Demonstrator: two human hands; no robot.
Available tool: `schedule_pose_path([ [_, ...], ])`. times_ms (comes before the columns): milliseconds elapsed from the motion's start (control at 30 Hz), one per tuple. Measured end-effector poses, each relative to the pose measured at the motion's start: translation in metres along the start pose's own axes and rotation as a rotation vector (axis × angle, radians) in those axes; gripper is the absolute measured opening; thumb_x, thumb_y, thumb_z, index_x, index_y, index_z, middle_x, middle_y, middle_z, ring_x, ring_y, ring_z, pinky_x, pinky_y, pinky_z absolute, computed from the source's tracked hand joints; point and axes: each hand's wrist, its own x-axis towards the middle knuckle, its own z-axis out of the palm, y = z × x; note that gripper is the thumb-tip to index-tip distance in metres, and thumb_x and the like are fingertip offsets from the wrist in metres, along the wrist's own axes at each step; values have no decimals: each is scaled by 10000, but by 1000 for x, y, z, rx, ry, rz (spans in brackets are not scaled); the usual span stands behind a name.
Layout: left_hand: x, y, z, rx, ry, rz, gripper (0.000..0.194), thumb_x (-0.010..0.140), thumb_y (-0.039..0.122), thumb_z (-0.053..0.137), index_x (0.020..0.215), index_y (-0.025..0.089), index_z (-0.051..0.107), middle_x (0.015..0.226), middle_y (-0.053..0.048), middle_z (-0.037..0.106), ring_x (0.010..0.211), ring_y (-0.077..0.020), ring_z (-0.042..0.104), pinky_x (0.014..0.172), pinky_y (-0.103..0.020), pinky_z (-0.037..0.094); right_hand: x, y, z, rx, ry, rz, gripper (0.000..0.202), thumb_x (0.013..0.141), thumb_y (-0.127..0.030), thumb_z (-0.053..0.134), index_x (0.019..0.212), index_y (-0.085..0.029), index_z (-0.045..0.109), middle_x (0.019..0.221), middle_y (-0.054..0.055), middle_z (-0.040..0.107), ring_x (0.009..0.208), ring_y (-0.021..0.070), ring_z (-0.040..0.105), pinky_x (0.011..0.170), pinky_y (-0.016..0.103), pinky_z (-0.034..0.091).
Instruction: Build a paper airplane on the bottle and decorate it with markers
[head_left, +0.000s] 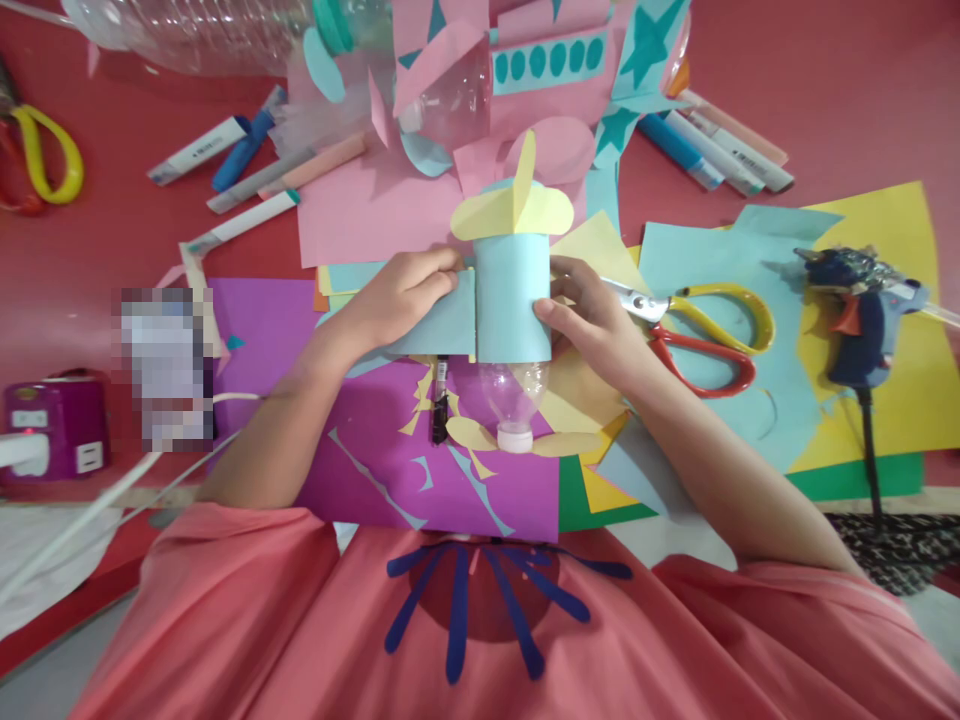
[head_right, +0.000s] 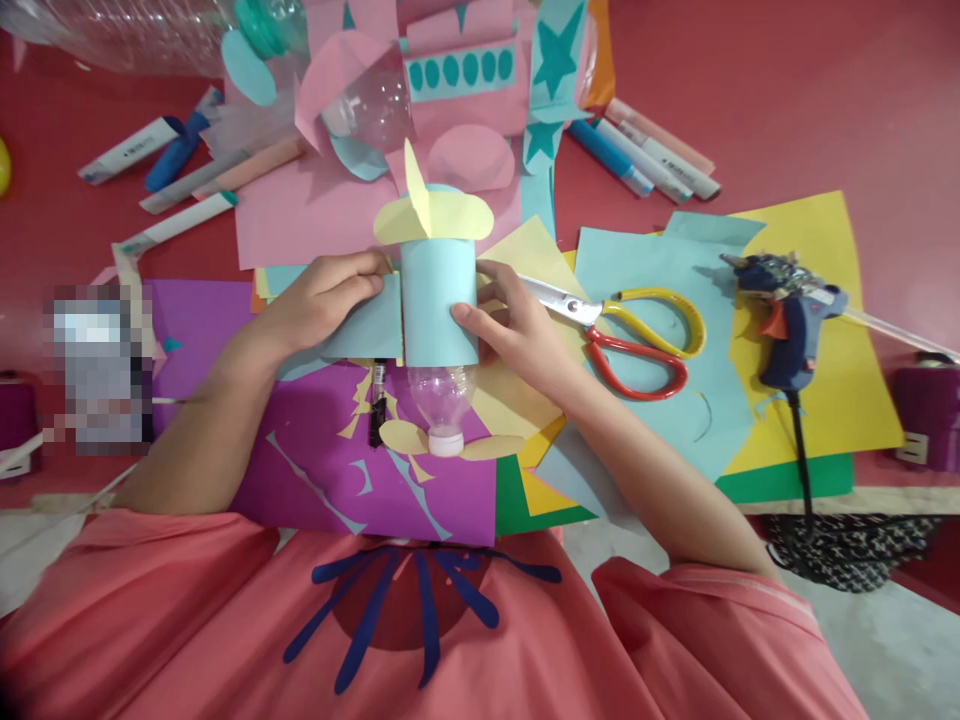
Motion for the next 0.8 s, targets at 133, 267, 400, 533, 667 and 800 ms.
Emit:
schedule_pose_path([
  [133, -1, 3, 0, 26, -12, -10, 147, 853, 196, 434, 721, 179, 493, 687, 25, 481, 676, -133, 485, 724, -290, 422, 0, 1, 0, 14, 12, -9, 699, 755, -728, 649, 1223, -230, 506, 1098, 78, 590, 921, 194, 625, 638, 277, 547],
  [267, -1, 2, 1, 35, -8, -8, 146, 852, 216, 434, 721, 183, 491, 693, 21, 480, 675, -136, 480, 729, -298, 421, 0, 0, 0, 23, 19, -4, 710, 744, -728, 659, 1220, -222, 509, 1109, 84, 582, 933, 195, 615, 650, 280, 551],
  [400, 0, 2, 2, 39, -9, 1, 162, 852, 217, 436, 696, 184, 467, 686, 22, 469, 662, -131, 467, 712, -297, 417, 0, 0, 1, 6, 17, -18, 729, 751, -742, 639, 1234, -214, 498, 1109, 88, 579, 928, 194, 618, 649, 284, 550],
  [533, 1, 2, 2, 44, -5, 13, 162, 848, 209, 432, 690, 185, 454, 676, 25, 448, 640, -124, 437, 683, -290, 391, 1, 3, 1, 8, 9, -19, 716, 752, -750, 633, 1229, -232, 496, 1084, 73, 580, 915, 188, 624, 637, 277, 542],
  [667, 1, 3, 1, 54, -7, 9, 163, 847, 198, 429, 686, 186, 452, 675, 24, 450, 642, -127, 446, 686, -294, 396, 0, 3, 1, -1, 4, -28, 688, 769, -743, 621, 1221, -240, 490, 1078, 68, 576, 910, 184, 627, 632, 271, 539],
  [800, 1, 2, 2, 54, 1, 1, 175, 854, 203, 442, 680, 187, 452, 685, 21, 467, 667, -138, 485, 729, -311, 434, 0, 2, 0, -6, 8, -24, 701, 758, -747, 628, 1216, -235, 490, 1085, 71, 572, 911, 186, 622, 628, 271, 534],
])
